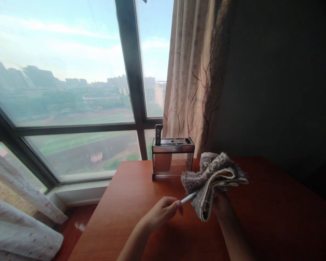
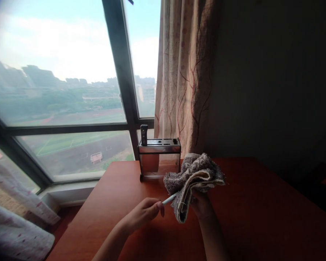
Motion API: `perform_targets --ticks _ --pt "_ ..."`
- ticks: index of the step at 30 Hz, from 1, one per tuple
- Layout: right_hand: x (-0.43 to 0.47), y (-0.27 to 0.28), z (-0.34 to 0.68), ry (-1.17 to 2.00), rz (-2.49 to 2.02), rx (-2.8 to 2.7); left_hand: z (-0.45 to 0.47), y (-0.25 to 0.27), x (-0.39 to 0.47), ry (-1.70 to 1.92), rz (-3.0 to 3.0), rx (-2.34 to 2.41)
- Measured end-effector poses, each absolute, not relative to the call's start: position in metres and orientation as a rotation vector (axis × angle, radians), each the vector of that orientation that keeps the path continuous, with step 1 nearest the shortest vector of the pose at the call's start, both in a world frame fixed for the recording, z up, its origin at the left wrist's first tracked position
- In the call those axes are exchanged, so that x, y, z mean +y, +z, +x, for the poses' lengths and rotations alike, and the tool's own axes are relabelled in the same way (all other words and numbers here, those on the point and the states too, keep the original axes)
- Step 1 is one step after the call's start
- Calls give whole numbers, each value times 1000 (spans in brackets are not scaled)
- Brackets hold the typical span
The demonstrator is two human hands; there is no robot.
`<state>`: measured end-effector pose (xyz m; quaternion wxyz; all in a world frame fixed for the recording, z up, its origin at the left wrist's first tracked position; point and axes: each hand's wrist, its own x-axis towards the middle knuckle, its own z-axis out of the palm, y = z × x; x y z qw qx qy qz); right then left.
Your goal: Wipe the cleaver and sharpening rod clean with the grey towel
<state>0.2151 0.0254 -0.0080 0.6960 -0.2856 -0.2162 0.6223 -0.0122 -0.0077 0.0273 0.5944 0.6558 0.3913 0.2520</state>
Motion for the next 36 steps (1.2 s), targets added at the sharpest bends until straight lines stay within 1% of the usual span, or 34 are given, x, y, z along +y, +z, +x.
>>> perform_targets --ticks 2,5,9,13,17,20,24,28,32,34,36 --pt "25 -7 215 1392 -639 -495 -12 24 -6 616 1512 928" --pt "27 4 206 1326 -638 -508 -12 17 -2 747 1595 1078" --pt "31 15 192 1250 -662 -520 -13 11 -1 900 1897 1382" --pt "33 12 180 1172 -666 -558 -14 11 -5 1059 2211 1679" --pt "33 9 173 1135 -721 -550 -15 9 -7 1180 2366 1810" --pt "31 12 174 1144 -745 -535 -16 9 -7 1199 2358 1725" --pt "27 20 179 1180 -735 -512 -16 14 -6 1087 2232 1565" --pt "25 21 188 1231 -683 -490 -13 19 -4 934 1884 1313" --pt "26 8 198 1312 -631 -429 -13 25 -5 675 1442 987" --pt "27 1 203 1349 -632 -397 -14 28 -5 592 1363 909" --pt "28 -3 206 1366 -626 -367 -14 28 -5 594 1355 909"
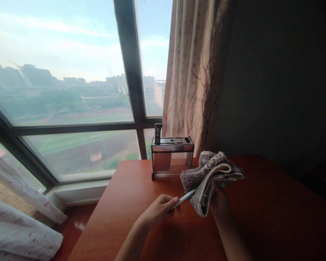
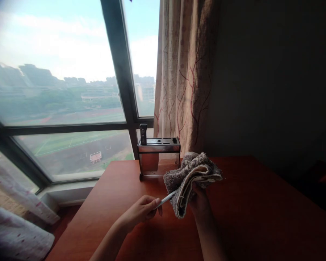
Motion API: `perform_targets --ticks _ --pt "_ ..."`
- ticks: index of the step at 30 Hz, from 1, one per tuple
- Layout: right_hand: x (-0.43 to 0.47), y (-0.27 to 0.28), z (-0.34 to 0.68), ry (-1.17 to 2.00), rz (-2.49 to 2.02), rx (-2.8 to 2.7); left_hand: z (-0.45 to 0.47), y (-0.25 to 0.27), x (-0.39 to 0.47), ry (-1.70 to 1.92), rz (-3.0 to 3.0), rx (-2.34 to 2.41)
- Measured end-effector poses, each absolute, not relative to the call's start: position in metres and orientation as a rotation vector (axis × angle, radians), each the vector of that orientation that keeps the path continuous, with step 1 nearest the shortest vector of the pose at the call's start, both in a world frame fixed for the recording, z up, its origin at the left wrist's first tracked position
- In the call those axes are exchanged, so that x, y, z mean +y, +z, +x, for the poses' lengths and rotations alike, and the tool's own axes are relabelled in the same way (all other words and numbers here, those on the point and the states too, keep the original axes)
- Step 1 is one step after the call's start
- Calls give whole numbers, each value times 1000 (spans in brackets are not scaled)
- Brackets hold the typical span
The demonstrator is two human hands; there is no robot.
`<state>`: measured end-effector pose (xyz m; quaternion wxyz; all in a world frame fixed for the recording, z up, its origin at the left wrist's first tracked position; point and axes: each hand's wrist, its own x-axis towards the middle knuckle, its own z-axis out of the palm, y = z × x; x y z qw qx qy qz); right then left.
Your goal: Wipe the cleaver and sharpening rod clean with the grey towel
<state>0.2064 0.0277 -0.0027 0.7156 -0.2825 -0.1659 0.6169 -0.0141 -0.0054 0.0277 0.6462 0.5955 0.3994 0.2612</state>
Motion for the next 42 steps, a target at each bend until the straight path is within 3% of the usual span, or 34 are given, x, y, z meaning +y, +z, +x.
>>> perform_targets --ticks 15,25,42 --pt "27 15 206 1299 -553 -369 -15 24 -7 1154 2154 1625" --pt "23 18 184 1290 -601 -431 -15 15 -7 1467 2209 1617" --pt "19 16 196 1331 -608 -533 -16 36 -12 1177 1902 1287"
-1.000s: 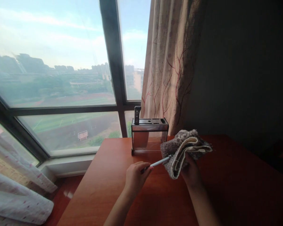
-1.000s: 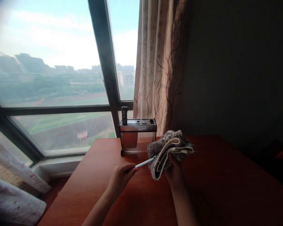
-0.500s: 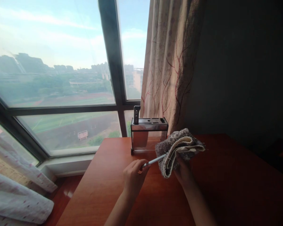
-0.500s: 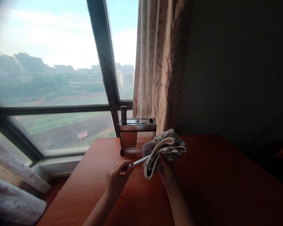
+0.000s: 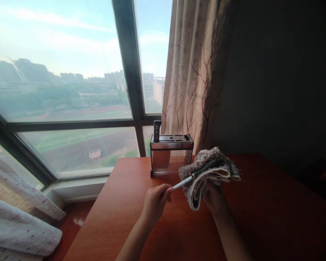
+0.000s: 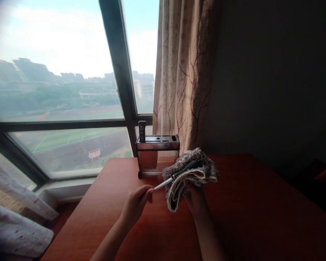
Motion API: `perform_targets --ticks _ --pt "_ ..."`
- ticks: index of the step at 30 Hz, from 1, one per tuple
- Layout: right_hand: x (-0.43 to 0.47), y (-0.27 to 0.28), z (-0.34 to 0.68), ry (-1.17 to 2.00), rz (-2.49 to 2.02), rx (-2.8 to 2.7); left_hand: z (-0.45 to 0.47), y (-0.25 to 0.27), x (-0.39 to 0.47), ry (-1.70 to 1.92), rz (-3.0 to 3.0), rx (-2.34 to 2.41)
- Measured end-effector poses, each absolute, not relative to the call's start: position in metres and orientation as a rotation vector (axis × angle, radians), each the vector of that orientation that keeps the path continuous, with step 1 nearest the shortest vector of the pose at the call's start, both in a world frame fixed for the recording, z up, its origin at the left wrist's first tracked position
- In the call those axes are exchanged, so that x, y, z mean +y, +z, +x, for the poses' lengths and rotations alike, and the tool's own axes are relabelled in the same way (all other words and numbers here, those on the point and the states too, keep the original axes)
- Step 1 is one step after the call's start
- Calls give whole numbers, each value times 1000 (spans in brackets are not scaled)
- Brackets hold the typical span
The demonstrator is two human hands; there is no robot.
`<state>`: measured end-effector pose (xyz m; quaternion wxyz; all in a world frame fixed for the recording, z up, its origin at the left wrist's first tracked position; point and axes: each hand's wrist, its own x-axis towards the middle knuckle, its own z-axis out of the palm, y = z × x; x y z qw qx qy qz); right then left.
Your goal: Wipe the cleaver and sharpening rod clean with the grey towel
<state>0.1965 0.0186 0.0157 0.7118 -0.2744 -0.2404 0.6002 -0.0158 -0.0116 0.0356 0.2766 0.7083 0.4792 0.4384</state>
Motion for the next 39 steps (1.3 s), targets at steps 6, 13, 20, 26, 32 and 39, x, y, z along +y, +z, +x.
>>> perform_targets --ticks 6,13,20,26,32,39 --pt "21 14 203 1414 -624 -428 -15 35 -8 1212 1551 1143" --pt "16 8 198 1506 -590 -482 -12 31 -8 1130 1649 1157" --pt "12 16 179 1373 -642 -521 -8 26 -9 1218 1953 1477" --pt "13 18 177 1338 -658 -472 -10 30 -11 1208 2049 1479" --pt "15 11 184 1317 -664 -462 -11 35 -10 985 1823 1215" --pt "14 6 188 1351 -658 -505 -10 26 -7 901 1521 1063"
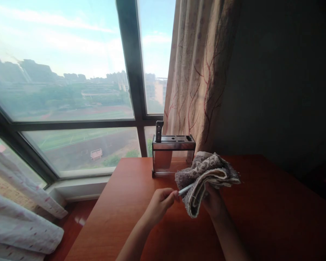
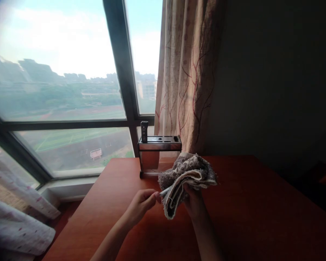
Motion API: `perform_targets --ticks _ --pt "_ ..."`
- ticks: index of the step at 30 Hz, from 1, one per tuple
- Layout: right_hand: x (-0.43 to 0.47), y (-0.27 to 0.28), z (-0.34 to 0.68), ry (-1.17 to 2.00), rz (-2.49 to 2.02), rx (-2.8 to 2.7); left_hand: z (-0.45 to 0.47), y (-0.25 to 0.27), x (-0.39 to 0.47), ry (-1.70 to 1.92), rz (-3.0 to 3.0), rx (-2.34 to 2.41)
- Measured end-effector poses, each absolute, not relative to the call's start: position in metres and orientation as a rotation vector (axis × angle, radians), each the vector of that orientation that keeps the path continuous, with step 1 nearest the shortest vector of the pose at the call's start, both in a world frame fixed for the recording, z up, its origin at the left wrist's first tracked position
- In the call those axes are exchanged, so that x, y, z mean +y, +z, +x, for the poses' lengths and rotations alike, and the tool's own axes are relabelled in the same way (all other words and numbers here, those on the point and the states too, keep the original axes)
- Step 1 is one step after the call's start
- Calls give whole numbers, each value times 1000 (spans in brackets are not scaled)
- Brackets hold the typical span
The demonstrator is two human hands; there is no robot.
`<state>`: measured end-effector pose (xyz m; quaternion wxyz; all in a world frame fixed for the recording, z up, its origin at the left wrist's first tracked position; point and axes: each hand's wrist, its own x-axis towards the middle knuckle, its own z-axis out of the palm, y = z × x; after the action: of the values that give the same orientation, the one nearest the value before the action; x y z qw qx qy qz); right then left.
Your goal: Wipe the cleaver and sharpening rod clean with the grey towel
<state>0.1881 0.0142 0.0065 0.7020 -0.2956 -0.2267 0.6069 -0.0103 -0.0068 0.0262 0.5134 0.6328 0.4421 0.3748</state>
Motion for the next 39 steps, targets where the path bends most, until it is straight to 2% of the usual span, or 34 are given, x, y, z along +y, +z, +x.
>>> perform_targets --ticks 7,18,28,39 --pt "18 15 184 1335 -634 -480 -12 30 -5 1211 1933 1373" --pt "17 13 188 1346 -658 -460 -18 29 -7 907 1720 1147" --pt "20 20 185 1326 -641 -463 -17 27 -3 1159 1988 1428" --pt "21 12 196 1315 -607 -391 -17 35 -9 826 2019 1268"
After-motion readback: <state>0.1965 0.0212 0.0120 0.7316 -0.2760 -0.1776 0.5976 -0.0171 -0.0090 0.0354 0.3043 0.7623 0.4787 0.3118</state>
